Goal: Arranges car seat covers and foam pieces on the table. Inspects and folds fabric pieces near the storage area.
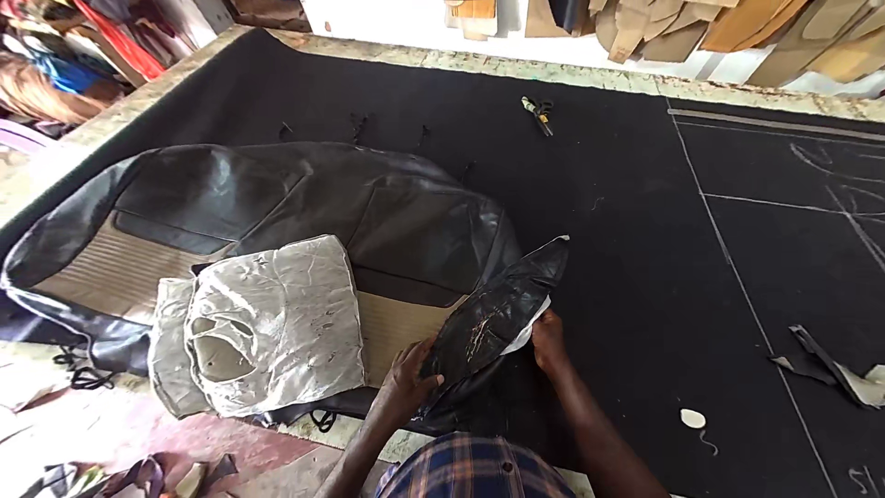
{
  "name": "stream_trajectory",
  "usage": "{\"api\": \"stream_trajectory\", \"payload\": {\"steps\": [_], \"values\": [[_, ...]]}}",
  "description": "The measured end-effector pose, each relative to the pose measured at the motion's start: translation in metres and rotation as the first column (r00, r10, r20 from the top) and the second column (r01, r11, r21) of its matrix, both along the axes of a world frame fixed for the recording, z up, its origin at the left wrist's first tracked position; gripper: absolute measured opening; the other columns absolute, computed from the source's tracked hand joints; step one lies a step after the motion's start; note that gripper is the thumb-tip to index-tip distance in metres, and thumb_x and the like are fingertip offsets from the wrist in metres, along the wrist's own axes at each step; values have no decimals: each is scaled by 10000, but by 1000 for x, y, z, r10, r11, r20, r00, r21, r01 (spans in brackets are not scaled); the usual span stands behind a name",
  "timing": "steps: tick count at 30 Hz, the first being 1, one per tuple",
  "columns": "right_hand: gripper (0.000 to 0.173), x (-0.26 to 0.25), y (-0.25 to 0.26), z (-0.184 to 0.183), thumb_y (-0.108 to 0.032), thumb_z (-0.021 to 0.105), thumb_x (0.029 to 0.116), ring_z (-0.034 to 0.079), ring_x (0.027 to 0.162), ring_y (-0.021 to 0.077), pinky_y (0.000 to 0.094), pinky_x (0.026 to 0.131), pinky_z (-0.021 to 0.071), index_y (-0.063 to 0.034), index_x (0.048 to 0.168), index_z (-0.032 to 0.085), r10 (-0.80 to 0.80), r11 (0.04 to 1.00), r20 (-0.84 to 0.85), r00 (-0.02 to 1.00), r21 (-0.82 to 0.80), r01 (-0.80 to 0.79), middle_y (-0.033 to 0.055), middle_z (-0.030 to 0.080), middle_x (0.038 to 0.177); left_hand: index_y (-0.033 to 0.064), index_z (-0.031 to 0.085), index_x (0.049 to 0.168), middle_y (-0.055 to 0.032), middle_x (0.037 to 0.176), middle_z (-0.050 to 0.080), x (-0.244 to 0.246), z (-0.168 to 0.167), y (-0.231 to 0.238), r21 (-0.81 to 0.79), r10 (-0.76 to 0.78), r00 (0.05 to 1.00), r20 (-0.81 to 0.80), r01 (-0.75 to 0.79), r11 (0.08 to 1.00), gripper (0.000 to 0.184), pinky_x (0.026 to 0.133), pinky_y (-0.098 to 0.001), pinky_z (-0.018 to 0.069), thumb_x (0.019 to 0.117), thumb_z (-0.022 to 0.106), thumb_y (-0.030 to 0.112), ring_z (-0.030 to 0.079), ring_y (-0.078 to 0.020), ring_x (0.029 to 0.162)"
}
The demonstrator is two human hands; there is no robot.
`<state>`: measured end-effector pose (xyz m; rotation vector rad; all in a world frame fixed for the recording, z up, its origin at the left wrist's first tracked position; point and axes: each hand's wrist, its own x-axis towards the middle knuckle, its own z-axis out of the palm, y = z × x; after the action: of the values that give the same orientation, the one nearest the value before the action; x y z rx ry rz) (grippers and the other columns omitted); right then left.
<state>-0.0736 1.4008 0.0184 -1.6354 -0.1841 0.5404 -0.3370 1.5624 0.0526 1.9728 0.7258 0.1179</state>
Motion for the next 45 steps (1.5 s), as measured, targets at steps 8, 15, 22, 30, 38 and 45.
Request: {"api": "stream_trajectory", "payload": {"steps": [8, 15, 22, 30, 38, 45], "values": [[668, -21, -15, 1, -621, 301, 1066, 683, 991, 211, 461, 848, 589, -82, 1300, 616, -68, 992, -5, 998, 111, 68, 126, 692, 1131, 171, 532, 1487, -63, 1513, 501, -14, 4, -17, 115, -15, 1000, -10, 16, 993, 638, 1123, -526, 432, 900, 755, 285, 456, -297, 1396], [207, -24, -22, -2, -231, 736, 952, 568, 703, 154, 359, 639, 503, -56, 1016, 646, -21, 1000, 45, 999, 12, 21, 76, 627, 858, 252, 625, 1411, -55, 1571, 442, -34, -3, -39, 280, -91, 987, -132, 125, 952, 527, 1131, -554, 392, 905, 735, 349, 424, -325, 1411], [164, -27, -23, 0, -233, 652, 998, 547, 679, 147, 347, 614, 485, -85, 965, 591, -80, 995, 6, 997, 56, 80, 62, 580, 818, 235, 736, 1262, -59, 1498, 535, -44, -18, -45, 390, -96, 995, -21, 97, 916, 323, 1108, -489, 438, 958, 634, 277, 479, -287, 1378], [126, -26, -45, 12, -181, 665, 974, 584, 668, 178, 369, 577, 515, -72, 983, 602, -262, 944, -191, 946, 152, 292, 80, 602, 813, 112, 748, 1108, -19, 1181, 727, -45, -3, -62, 426, -34, 979, 199, -55, 903, 248, 970, -372, 563, 1009, 556, 234, 678, -150, 1103], [476, -35, -118, 114, -479, 385, 1089, 653, 1190, 202, 437, 918, 584, -169, 1367, 615, -14, 957, 200, 980, 286, -45, 1, 641, 1389, -49, 644, 1176, -160, 965, 710, -20, 58, -81, -521, 301, 877, 374, -69, 851, 242, 673, -372, 631, 1017, 501, 64, 715, -238, 790], [323, -60, -139, 53, -213, 611, 1031, 678, 1077, 227, 448, 938, 562, -37, 1298, 650, 91, 989, 144, 985, -127, -73, 128, 692, 1235, -23, 575, 1334, -203, 1042, 713, -30, 11, -85, -574, 217, 972, 87, -130, 809, 329, 643, -396, 626, 1047, 476, 103, 724, -282, 768]]}}
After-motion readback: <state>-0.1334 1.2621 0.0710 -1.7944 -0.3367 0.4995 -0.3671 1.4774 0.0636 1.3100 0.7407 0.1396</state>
